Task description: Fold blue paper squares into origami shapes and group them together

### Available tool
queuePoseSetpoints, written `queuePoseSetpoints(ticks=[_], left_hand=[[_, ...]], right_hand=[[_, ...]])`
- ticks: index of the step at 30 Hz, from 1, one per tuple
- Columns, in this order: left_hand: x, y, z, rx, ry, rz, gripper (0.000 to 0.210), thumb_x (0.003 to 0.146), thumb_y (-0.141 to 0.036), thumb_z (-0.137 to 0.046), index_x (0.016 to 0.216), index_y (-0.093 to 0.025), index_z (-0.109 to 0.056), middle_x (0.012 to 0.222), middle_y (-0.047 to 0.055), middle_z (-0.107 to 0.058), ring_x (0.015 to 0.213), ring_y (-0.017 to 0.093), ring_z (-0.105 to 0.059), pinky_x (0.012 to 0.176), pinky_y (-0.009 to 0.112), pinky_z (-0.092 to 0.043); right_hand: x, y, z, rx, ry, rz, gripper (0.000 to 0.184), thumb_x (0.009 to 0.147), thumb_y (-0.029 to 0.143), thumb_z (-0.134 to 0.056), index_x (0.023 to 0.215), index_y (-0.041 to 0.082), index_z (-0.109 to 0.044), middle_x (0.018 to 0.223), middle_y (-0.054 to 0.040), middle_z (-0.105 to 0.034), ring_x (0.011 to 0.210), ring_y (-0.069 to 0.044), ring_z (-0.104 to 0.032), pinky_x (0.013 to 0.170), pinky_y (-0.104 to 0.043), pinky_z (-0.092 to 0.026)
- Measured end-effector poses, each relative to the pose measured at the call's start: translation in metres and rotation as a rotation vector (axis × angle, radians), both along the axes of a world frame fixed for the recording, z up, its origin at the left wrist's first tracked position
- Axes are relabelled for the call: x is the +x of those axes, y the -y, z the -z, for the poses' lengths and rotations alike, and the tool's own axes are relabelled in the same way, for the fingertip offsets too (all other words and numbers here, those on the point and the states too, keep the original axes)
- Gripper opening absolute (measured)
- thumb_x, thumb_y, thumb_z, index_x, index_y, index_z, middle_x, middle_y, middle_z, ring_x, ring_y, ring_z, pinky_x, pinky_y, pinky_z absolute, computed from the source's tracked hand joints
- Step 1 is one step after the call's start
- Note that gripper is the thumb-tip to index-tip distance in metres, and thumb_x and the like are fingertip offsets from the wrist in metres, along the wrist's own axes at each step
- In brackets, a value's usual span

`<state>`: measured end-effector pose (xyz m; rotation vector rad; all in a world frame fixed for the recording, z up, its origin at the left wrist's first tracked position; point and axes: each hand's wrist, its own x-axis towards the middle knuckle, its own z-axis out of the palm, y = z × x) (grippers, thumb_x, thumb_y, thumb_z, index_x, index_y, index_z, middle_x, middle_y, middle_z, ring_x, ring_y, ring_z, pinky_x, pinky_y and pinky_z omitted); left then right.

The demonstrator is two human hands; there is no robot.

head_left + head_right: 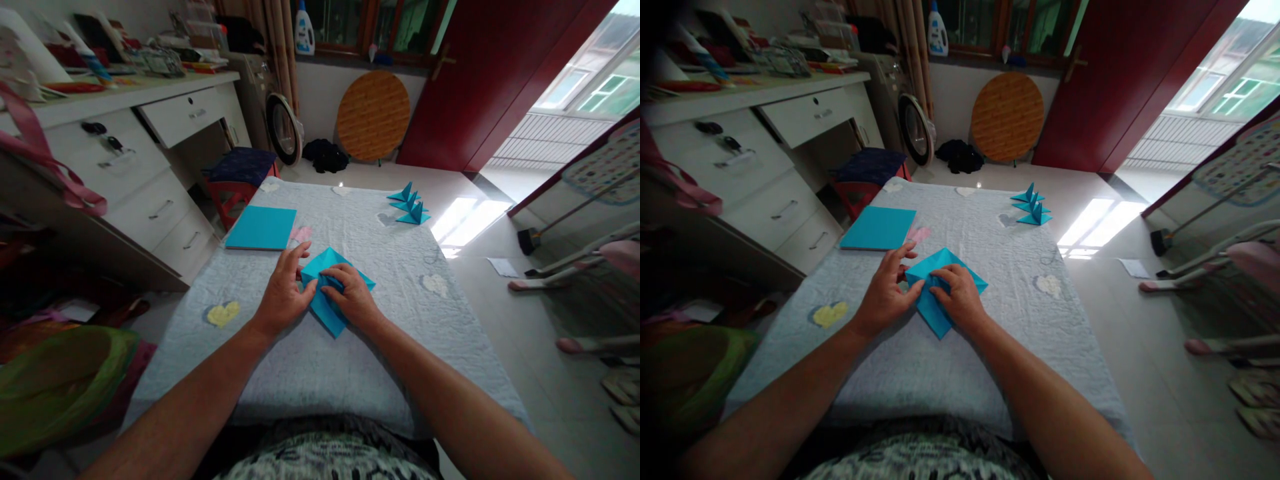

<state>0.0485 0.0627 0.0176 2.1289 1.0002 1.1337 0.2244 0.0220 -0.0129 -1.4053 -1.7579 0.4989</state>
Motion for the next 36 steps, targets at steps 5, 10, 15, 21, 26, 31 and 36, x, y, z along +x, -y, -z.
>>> queuePoseSetpoints(ticks=[5,10,15,21,26,31,36], left_hand=[[-0.001,0.001,-0.005,0.168,-0.093,0.060,0.054,0.084,-0.008,-0.058,0.135,-0.024,-0.049,0.124,0.008,-0.056,0.107,0.020,-0.058,0.088,0.033,-0.054],[-0.002,0.003,-0.006,0.206,-0.086,0.109,0.043,0.089,-0.010,-0.055,0.129,-0.023,-0.053,0.117,0.007,-0.061,0.097,0.018,-0.062,0.087,0.033,-0.055],[-0.003,0.006,-0.009,0.197,-0.080,0.115,0.034,0.091,-0.016,-0.058,0.124,-0.022,-0.057,0.109,0.006,-0.065,0.085,0.015,-0.063,0.086,0.034,-0.055],[-0.003,0.006,-0.010,0.116,0.013,0.149,0.036,0.089,-0.015,-0.061,0.124,-0.022,-0.058,0.106,0.005,-0.066,0.083,0.014,-0.063,0.083,0.030,-0.056],[-0.002,0.003,-0.010,0.004,0.002,0.179,0.037,0.085,-0.014,-0.064,0.122,-0.021,-0.060,0.105,0.005,-0.068,0.089,0.016,-0.066,0.084,0.030,-0.054],[-0.003,0.001,-0.010,-0.014,-0.044,0.150,0.015,0.086,-0.016,-0.064,0.101,-0.019,-0.066,0.098,0.004,-0.071,0.091,0.018,-0.066,0.081,0.029,-0.053],[-0.005,0.003,-0.009,-0.033,0.000,0.150,0.022,0.086,-0.019,-0.067,0.108,-0.018,-0.066,0.096,0.003,-0.072,0.081,0.015,-0.066,0.078,0.027,-0.054]], right_hand=[[0.000,0.000,0.001,0.007,0.022,-0.001,0.027,0.089,0.019,-0.067,0.114,0.027,-0.071,0.108,-0.0059,-0.066,0.103,-0.021,-0.060,0.095,-0.039,-0.047],[-0.001,-0.002,0.002,0.022,-0.008,-0.002,0.023,0.088,0.015,-0.066,0.108,0.026,-0.072,0.106,-0.0054,-0.066,0.102,-0.021,-0.061,0.094,-0.038,-0.047],[-0.002,-0.001,-0.001,0.011,-0.021,0.021,0.016,0.087,0.015,-0.065,0.098,0.025,-0.072,0.097,-0.0041,-0.067,0.096,-0.020,-0.062,0.090,-0.037,-0.049],[-0.001,0.001,-0.004,0.011,-0.054,0.047,0.011,0.085,0.013,-0.064,0.088,0.024,-0.066,0.089,-0.0017,-0.067,0.090,-0.020,-0.061,0.086,-0.036,-0.047],[0.000,0.002,-0.005,0.019,-0.054,0.048,0.010,0.084,0.014,-0.064,0.086,0.023,-0.066,0.089,-0.0020,-0.066,0.090,-0.020,-0.060,0.086,-0.035,-0.046],[0.000,0.003,-0.007,0.036,0.019,0.039,0.012,0.088,0.016,-0.064,0.093,0.025,-0.070,0.092,-0.0031,-0.067,0.093,-0.021,-0.059,0.089,-0.038,-0.046],[-0.001,0.005,-0.008,0.066,0.096,-0.010,0.025,0.092,0.019,-0.063,0.111,0.030,-0.074,0.100,-0.0051,-0.066,0.097,-0.022,-0.057,0.091,-0.040,-0.046]])
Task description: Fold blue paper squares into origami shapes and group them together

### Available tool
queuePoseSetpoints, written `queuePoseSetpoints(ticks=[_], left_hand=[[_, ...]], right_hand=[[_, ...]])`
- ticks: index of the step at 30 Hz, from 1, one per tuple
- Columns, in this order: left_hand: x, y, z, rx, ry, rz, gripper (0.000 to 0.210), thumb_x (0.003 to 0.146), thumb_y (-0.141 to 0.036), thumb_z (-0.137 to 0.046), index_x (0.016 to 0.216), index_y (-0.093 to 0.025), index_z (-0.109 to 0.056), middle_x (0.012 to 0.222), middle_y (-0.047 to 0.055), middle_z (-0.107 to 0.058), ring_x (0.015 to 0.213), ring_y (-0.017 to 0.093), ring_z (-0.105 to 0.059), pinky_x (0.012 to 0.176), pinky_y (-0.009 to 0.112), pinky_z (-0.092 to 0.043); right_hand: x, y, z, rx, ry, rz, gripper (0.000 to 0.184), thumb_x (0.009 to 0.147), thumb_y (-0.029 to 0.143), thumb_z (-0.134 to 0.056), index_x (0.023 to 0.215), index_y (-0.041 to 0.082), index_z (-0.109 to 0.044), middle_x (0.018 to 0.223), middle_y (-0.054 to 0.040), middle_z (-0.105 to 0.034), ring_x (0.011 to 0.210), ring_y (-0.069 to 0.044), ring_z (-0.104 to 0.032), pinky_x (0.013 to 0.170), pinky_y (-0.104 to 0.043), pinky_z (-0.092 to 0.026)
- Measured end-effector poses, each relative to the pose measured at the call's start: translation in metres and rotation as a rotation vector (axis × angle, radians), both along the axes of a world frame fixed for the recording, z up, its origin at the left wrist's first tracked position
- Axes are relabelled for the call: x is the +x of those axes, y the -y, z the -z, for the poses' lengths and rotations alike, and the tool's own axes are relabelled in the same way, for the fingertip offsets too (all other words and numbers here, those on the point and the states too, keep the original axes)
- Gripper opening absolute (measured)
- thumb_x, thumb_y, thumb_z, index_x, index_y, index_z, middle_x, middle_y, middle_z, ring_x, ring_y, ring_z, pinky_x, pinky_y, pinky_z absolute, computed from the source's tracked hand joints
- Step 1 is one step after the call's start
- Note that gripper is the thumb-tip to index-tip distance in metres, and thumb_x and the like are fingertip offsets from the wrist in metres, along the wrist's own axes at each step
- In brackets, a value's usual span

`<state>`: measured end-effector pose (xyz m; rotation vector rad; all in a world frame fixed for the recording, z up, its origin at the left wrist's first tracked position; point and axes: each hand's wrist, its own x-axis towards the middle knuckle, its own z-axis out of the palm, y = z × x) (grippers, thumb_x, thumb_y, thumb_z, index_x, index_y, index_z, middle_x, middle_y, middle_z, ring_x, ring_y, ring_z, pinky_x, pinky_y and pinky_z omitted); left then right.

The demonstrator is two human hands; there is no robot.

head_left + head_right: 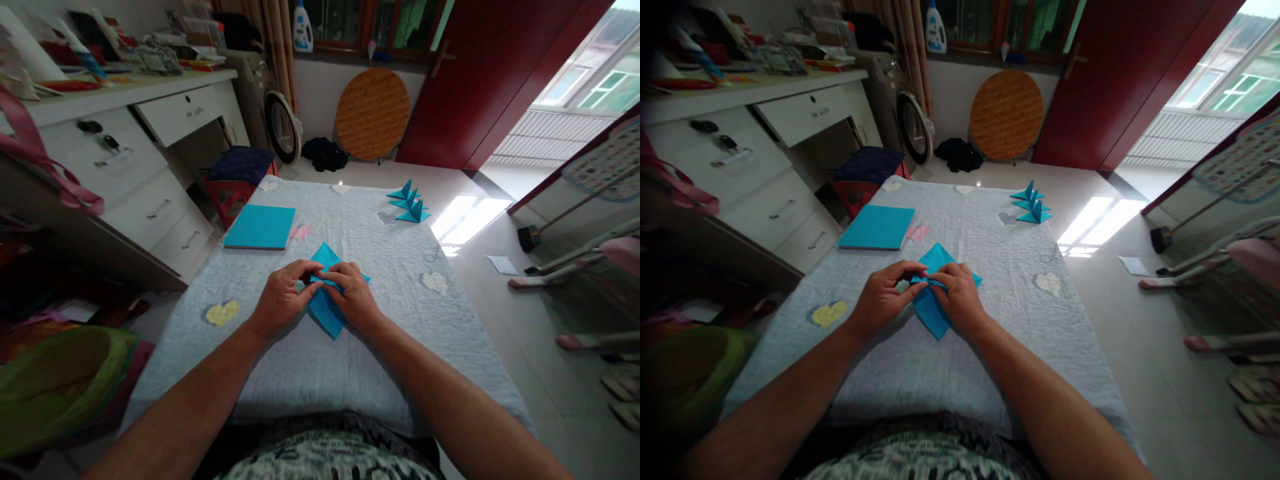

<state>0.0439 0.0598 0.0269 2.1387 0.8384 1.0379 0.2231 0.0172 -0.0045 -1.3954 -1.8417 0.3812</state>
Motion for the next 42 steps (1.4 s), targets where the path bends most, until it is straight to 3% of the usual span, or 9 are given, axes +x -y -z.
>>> queuePoseSetpoints(ticks=[9,15,20,26,31,36,42], left_hand=[[0.001,0.001,-0.001,-0.018,0.062,0.028,0.022,0.084,-0.019,-0.071,0.106,-0.018,-0.068,0.090,0.002,-0.073,0.074,0.013,-0.065,0.074,0.025,-0.054],[-0.002,-0.003,0.002,-0.152,0.178,0.035,0.021,0.084,-0.023,-0.072,0.105,-0.020,-0.069,0.094,0.003,-0.072,0.082,0.015,-0.067,0.077,0.026,-0.054],[-0.002,-0.007,0.002,-0.271,0.236,-0.032,0.016,0.085,-0.026,-0.069,0.100,-0.019,-0.068,0.094,0.003,-0.071,0.084,0.016,-0.067,0.075,0.026,-0.053],[-0.002,-0.008,0.000,-0.199,0.085,-0.044,0.022,0.085,-0.022,-0.064,0.106,-0.019,-0.068,0.096,0.004,-0.070,0.086,0.017,-0.066,0.073,0.028,-0.051],[-0.004,-0.009,-0.002,-0.092,-0.001,-0.017,0.032,0.080,-0.012,-0.061,0.112,-0.018,-0.066,0.104,0.005,-0.069,0.094,0.018,-0.066,0.083,0.030,-0.051],[-0.006,-0.009,-0.005,-0.046,-0.015,-0.024,0.028,0.080,-0.011,-0.061,0.107,-0.018,-0.066,0.099,0.003,-0.068,0.075,0.012,-0.060,0.068,0.024,-0.050],[-0.005,-0.006,-0.007,-0.009,0.029,0.011,0.023,0.083,-0.013,-0.064,0.105,-0.019,-0.066,0.094,0.002,-0.067,0.074,0.012,-0.060,0.072,0.025,-0.051]], right_hand=[[-0.001,-0.001,0.000,0.037,-0.016,-0.034,0.011,0.092,0.021,-0.065,0.095,0.024,-0.076,0.092,-0.0050,-0.068,0.089,-0.021,-0.058,0.085,-0.037,-0.046],[0.003,0.003,-0.004,0.080,-0.033,-0.074,0.026,0.089,0.011,-0.058,0.110,0.022,-0.069,0.104,-0.0075,-0.069,0.098,-0.023,-0.058,0.092,-0.040,-0.044],[0.009,0.003,-0.004,0.077,-0.040,-0.053,0.025,0.090,0.012,-0.056,0.110,0.021,-0.068,0.109,-0.0093,-0.066,0.104,-0.023,-0.058,0.096,-0.041,-0.045],[0.007,-0.003,0.004,-0.044,-0.006,-0.099,0.020,0.088,0.012,-0.062,0.105,0.019,-0.069,0.107,-0.0093,-0.066,0.103,-0.023,-0.060,0.094,-0.039,-0.048],[0.005,-0.005,0.006,-0.061,0.049,-0.109,0.015,0.088,0.016,-0.067,0.102,0.018,-0.071,0.105,-0.0095,-0.065,0.100,-0.023,-0.060,0.092,-0.040,-0.047],[0.004,-0.005,0.006,-0.060,0.122,-0.099,0.016,0.088,0.023,-0.069,0.104,0.019,-0.071,0.104,-0.0093,-0.065,0.098,-0.024,-0.058,0.091,-0.040,-0.047],[0.002,-0.002,0.005,-0.024,0.172,-0.078,0.017,0.091,0.027,-0.067,0.105,0.020,-0.070,0.104,-0.0089,-0.064,0.096,-0.024,-0.057,0.089,-0.040,-0.047]])
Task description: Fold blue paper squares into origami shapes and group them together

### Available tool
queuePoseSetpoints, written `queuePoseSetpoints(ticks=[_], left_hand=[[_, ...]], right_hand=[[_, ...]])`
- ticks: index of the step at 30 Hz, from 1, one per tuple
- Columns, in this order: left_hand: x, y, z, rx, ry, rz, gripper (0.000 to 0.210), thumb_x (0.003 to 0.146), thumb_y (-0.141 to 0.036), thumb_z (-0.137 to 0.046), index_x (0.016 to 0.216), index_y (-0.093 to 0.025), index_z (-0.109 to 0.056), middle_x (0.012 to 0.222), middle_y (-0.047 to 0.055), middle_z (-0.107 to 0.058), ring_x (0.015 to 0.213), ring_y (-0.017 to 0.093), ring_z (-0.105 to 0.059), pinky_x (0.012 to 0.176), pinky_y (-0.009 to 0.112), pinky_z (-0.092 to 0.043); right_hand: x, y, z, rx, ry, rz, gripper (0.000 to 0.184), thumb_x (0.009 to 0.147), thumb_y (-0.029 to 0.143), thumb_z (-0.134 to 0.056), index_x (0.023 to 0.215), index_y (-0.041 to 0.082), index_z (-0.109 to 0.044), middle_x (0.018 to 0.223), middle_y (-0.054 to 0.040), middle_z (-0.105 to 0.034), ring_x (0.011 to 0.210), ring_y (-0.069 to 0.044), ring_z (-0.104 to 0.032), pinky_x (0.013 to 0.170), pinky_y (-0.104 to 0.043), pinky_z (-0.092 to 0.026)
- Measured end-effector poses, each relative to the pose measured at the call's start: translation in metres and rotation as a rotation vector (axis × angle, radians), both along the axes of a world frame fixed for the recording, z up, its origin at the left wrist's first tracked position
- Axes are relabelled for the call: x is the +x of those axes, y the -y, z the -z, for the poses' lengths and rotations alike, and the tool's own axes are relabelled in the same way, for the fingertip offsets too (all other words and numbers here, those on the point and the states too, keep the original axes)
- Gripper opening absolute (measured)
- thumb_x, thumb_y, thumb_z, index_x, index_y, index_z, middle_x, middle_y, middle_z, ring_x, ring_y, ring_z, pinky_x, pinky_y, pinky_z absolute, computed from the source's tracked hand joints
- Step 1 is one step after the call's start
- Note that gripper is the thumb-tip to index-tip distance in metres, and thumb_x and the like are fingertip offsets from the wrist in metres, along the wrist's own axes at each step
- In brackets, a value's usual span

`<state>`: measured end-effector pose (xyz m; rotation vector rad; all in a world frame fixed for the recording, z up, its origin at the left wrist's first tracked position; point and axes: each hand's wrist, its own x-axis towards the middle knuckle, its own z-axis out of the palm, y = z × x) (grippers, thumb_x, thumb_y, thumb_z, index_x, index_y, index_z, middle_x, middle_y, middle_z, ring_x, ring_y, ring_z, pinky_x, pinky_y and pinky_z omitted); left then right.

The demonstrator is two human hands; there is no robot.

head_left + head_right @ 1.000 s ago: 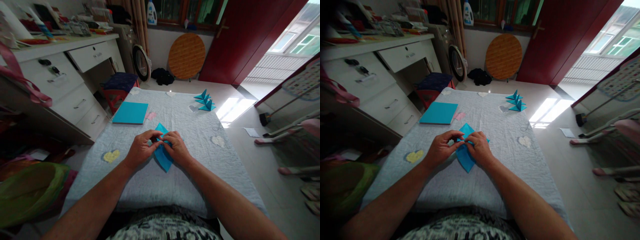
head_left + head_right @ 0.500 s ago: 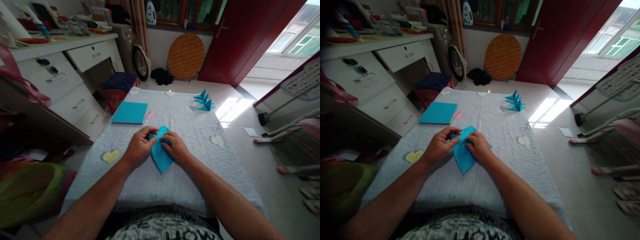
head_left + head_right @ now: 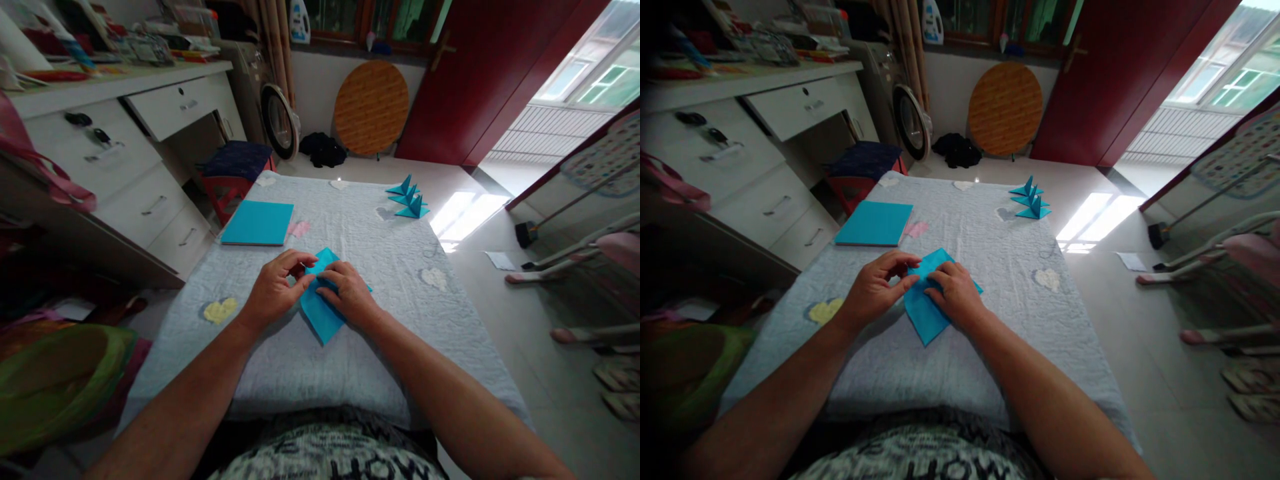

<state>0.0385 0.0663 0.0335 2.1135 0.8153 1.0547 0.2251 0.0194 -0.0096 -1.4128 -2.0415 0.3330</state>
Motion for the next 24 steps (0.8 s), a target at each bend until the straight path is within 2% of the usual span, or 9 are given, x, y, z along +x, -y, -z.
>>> queuePoseSetpoints(ticks=[7,14,19,24], left_hand=[[0.001,0.004,0.000,0.003,0.016,0.060,0.017,0.085,-0.019,-0.069,0.103,-0.019,-0.067,0.091,0.002,-0.068,0.075,0.013,-0.063,0.072,0.025,-0.052],[0.003,0.005,-0.002,-0.044,0.035,0.104,0.019,0.084,-0.020,-0.071,0.103,-0.019,-0.068,0.090,0.002,-0.069,0.075,0.013,-0.063,0.072,0.025,-0.052],[0.003,0.007,-0.003,-0.077,0.030,0.098,0.021,0.082,-0.021,-0.071,0.103,-0.019,-0.068,0.088,0.003,-0.070,0.075,0.015,-0.064,0.072,0.027,-0.053],[0.000,0.004,-0.004,0.022,-0.022,0.042,0.024,0.081,-0.020,-0.072,0.105,-0.021,-0.067,0.089,0.002,-0.069,0.080,0.016,-0.061,0.076,0.030,-0.050]], right_hand=[[-0.005,0.002,-0.003,0.059,-0.053,-0.031,0.012,0.096,0.026,-0.059,0.098,0.020,-0.070,0.096,-0.0069,-0.064,0.091,-0.021,-0.056,0.085,-0.036,-0.046],[-0.007,0.004,-0.007,0.089,-0.101,-0.060,0.018,0.098,0.026,-0.052,0.088,0.021,-0.066,0.089,-0.0056,-0.063,0.087,-0.020,-0.056,0.083,-0.034,-0.044],[-0.007,0.005,-0.009,0.077,-0.094,-0.065,0.016,0.095,0.022,-0.053,0.083,0.021,-0.065,0.085,-0.0048,-0.060,0.084,-0.020,-0.055,0.080,-0.034,-0.044],[-0.006,0.007,-0.013,0.060,-0.088,-0.073,0.018,0.091,0.018,-0.054,0.074,0.021,-0.060,0.082,-0.0039,-0.059,0.081,-0.019,-0.054,0.079,-0.033,-0.042]])
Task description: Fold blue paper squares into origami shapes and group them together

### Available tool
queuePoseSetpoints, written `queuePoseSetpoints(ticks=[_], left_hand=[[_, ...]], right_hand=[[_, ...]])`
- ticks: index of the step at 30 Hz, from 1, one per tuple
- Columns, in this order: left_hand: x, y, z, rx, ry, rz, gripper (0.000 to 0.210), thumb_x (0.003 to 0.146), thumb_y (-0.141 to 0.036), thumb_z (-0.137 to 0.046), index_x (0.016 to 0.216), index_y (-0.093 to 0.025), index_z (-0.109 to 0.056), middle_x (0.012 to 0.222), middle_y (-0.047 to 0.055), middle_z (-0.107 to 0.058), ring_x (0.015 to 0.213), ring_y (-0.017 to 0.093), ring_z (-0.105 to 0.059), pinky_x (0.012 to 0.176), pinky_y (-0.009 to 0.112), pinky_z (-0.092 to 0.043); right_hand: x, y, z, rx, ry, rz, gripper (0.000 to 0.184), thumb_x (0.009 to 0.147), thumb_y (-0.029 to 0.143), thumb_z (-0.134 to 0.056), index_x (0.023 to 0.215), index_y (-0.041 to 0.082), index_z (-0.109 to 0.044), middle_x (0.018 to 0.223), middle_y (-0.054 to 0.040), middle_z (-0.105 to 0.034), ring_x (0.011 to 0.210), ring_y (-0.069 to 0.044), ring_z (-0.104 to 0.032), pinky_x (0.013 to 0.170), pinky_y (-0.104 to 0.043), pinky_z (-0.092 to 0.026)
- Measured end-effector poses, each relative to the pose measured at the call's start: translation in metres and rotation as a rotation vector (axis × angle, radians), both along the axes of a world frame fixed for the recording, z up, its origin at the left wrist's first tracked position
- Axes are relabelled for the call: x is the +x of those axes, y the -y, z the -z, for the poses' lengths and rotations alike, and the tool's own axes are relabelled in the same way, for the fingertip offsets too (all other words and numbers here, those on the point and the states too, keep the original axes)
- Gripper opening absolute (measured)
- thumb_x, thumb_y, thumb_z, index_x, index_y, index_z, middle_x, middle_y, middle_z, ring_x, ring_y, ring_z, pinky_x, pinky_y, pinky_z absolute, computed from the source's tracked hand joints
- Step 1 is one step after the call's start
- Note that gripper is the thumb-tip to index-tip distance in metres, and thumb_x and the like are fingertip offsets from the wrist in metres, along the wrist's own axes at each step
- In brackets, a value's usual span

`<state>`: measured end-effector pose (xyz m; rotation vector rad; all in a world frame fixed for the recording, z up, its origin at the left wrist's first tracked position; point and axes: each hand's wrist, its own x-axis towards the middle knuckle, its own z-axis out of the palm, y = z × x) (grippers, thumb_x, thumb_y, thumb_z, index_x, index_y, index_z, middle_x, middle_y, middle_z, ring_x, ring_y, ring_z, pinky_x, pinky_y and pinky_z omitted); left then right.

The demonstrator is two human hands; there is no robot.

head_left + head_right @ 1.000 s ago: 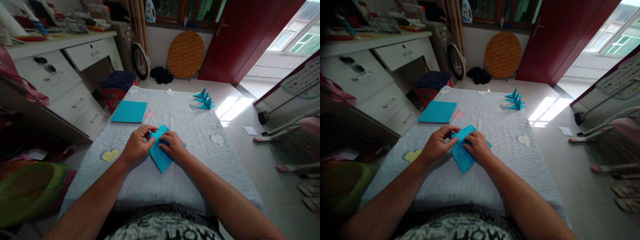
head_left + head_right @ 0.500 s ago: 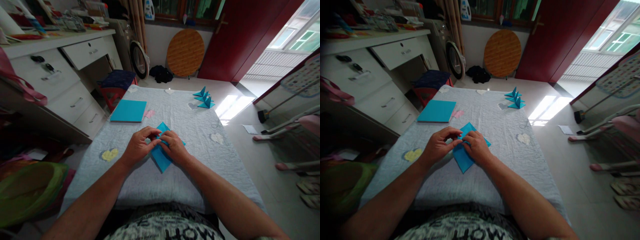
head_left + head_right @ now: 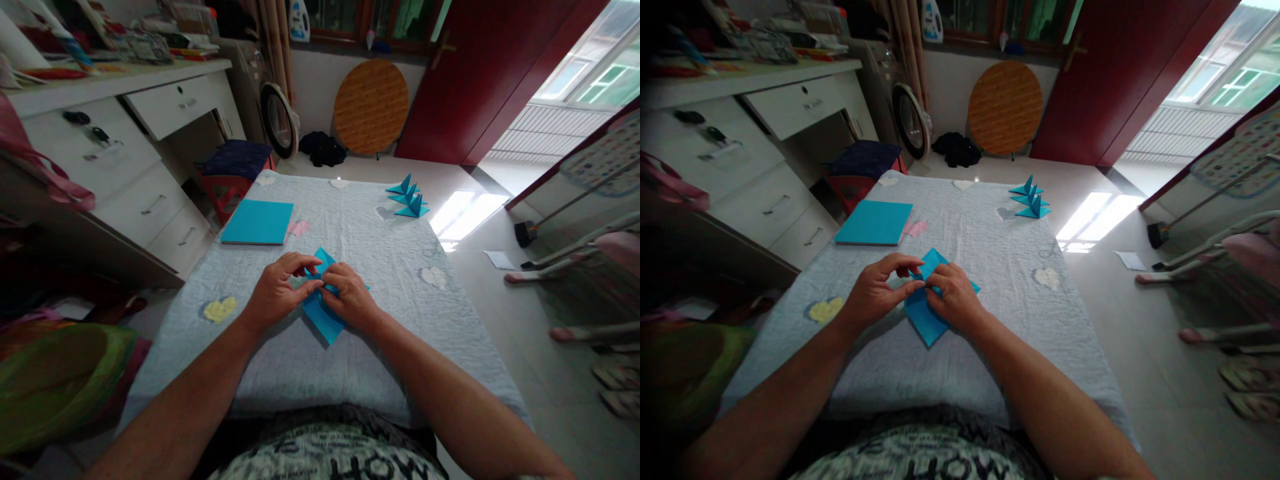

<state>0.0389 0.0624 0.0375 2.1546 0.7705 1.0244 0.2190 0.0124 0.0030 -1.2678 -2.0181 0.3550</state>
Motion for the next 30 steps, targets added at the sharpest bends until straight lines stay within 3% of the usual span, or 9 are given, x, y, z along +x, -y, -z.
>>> queuePoseSetpoints(ticks=[5,9,14,18,22,26,28,30], left_hand=[[0.000,-0.004,0.003,0.104,-0.127,0.021,0.004,0.081,-0.021,-0.072,0.082,-0.021,-0.068,0.091,0.002,-0.067,0.094,0.021,-0.058,0.088,0.036,-0.045],[0.001,-0.007,0.003,0.065,-0.160,0.012,0.007,0.085,-0.022,-0.066,0.078,-0.022,-0.067,0.087,0.002,-0.068,0.090,0.020,-0.058,0.086,0.036,-0.045],[0.001,-0.009,0.004,-0.005,-0.112,-0.002,0.008,0.084,-0.024,-0.067,0.077,-0.022,-0.068,0.083,0.002,-0.070,0.084,0.020,-0.062,0.082,0.035,-0.048],[0.000,-0.008,0.008,-0.068,-0.075,-0.003,0.006,0.084,-0.025,-0.066,0.081,-0.021,-0.069,0.086,0.003,-0.072,0.083,0.019,-0.065,0.080,0.034,-0.051],[0.001,-0.007,0.007,-0.075,-0.024,-0.020,0.006,0.085,-0.025,-0.066,0.083,-0.021,-0.070,0.087,0.004,-0.073,0.082,0.019,-0.067,0.078,0.032,-0.053],[0.002,-0.004,0.004,-0.053,0.029,-0.039,0.005,0.085,-0.023,-0.066,0.083,-0.021,-0.070,0.088,0.004,-0.073,0.086,0.019,-0.068,0.082,0.033,-0.054],[0.003,-0.003,0.003,-0.057,0.047,-0.049,0.005,0.086,-0.023,-0.067,0.084,-0.021,-0.071,0.089,0.005,-0.073,0.087,0.019,-0.068,0.083,0.033,-0.054],[0.003,-0.003,0.004,-0.064,0.064,-0.055,0.005,0.086,-0.024,-0.067,0.085,-0.021,-0.071,0.090,0.005,-0.074,0.088,0.020,-0.069,0.083,0.033,-0.055]], right_hand=[[-0.002,0.001,0.000,0.008,0.006,0.007,0.014,0.089,0.015,-0.053,0.079,0.021,-0.062,0.082,-0.0040,-0.059,0.081,-0.019,-0.053,0.079,-0.033,-0.043],[0.012,-0.003,-0.002,-0.003,-0.009,0.020,0.012,0.090,0.017,-0.055,0.083,0.021,-0.064,0.086,-0.0050,-0.062,0.085,-0.020,-0.055,0.082,-0.034,-0.044],[0.049,-0.007,-0.008,-0.105,0.052,0.334,0.010,0.090,0.024,-0.057,0.090,0.019,-0.066,0.090,-0.0081,-0.063,0.085,-0.022,-0.058,0.080,-0.036,-0.044],[0.062,-0.004,-0.014,-0.304,0.004,0.392,0.025,0.096,0.038,-0.050,0.090,0.019,-0.065,0.069,-0.0017,-0.061,0.066,-0.017,-0.057,0.065,-0.030,-0.039],[0.061,-0.001,-0.019,-0.466,-0.288,0.252,0.026,0.085,0.039,-0.064,0.102,0.020,-0.062,0.064,0.0041,-0.058,0.057,-0.013,-0.055,0.055,-0.026,-0.038],[0.055,0.000,-0.016,-0.591,-0.751,0.172,0.064,0.072,0.037,-0.076,0.127,0.022,-0.048,0.067,0.0066,-0.060,0.057,-0.013,-0.056,0.053,-0.025,-0.043],[0.049,0.000,-0.013,-0.611,-0.915,0.155,0.071,0.068,0.038,-0.081,0.129,0.023,-0.048,0.075,0.0039,-0.065,0.061,-0.014,-0.060,0.056,-0.026,-0.047],[0.042,0.001,-0.010,-0.630,-0.994,0.123,0.063,0.066,0.040,-0.084,0.120,0.021,-0.057,0.084,-0.0006,-0.070,0.070,-0.017,-0.064,0.063,-0.029,-0.052]])
